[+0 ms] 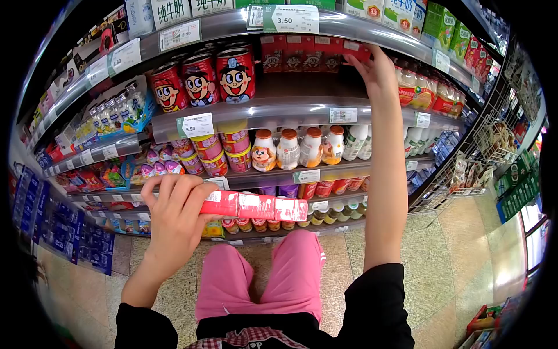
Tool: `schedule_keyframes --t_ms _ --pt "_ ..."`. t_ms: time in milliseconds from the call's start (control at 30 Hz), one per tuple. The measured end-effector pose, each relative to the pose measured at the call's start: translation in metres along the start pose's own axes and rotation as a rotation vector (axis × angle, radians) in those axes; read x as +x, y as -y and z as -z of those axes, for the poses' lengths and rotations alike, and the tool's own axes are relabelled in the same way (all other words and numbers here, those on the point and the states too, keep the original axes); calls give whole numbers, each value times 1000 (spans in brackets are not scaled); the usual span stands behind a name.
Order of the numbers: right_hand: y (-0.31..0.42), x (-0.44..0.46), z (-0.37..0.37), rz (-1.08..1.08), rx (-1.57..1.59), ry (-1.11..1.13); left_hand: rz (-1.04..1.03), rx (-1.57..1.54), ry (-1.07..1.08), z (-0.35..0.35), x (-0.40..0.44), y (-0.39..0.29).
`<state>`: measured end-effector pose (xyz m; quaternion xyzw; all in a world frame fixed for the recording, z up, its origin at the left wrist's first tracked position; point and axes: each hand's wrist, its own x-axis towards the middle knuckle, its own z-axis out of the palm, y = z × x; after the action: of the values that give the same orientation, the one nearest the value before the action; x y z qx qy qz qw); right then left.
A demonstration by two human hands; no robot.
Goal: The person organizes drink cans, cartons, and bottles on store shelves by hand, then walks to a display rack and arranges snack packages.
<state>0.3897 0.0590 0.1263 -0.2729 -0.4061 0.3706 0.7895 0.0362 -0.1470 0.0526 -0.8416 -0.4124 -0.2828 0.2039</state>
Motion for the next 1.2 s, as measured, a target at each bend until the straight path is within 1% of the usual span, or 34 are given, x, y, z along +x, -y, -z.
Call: schedule_keyframes --t_ms 233,400,500,533,633,667,767,800,900,1033,1133,1200 --pt "18 -49 23 -77 -103 49 -3 -71 -42 -10 6 2" --pt "16 -64 42 -168 -180 12 -5 -97 -69 -12 7 2" --pt "23 -66 53 -239 -396 103 0 -110 -78 -14 8 1" --pt "24 -69 52 -242 -499 87 -3 -109 -82 -15 8 2" --pt "38 -77 49 -134 -1086 85 -2 -109 -87 -16 7 3" --pt "38 -83 48 197 -1427 43 1 -110 -89 -16 6 2" --pt "39 -100 30 848 -1674 123 22 -124 -80 -17 5 2" --pt "30 -100 30 910 -1628 195 25 -124 -85 -17 5 2" --pt "13 -97 25 1158 -1691 261 28 -122 -90 -17 6 0" --pt "6 -81 31 1109 -1665 343 19 -129 -115 -18 5 -1" --pt "10 -76 30 1115 -1677 414 20 -126 -119 -17 2 -1" --pt "7 -71 30 1134 -1629 392 25 -125 -113 -16 0 -2"
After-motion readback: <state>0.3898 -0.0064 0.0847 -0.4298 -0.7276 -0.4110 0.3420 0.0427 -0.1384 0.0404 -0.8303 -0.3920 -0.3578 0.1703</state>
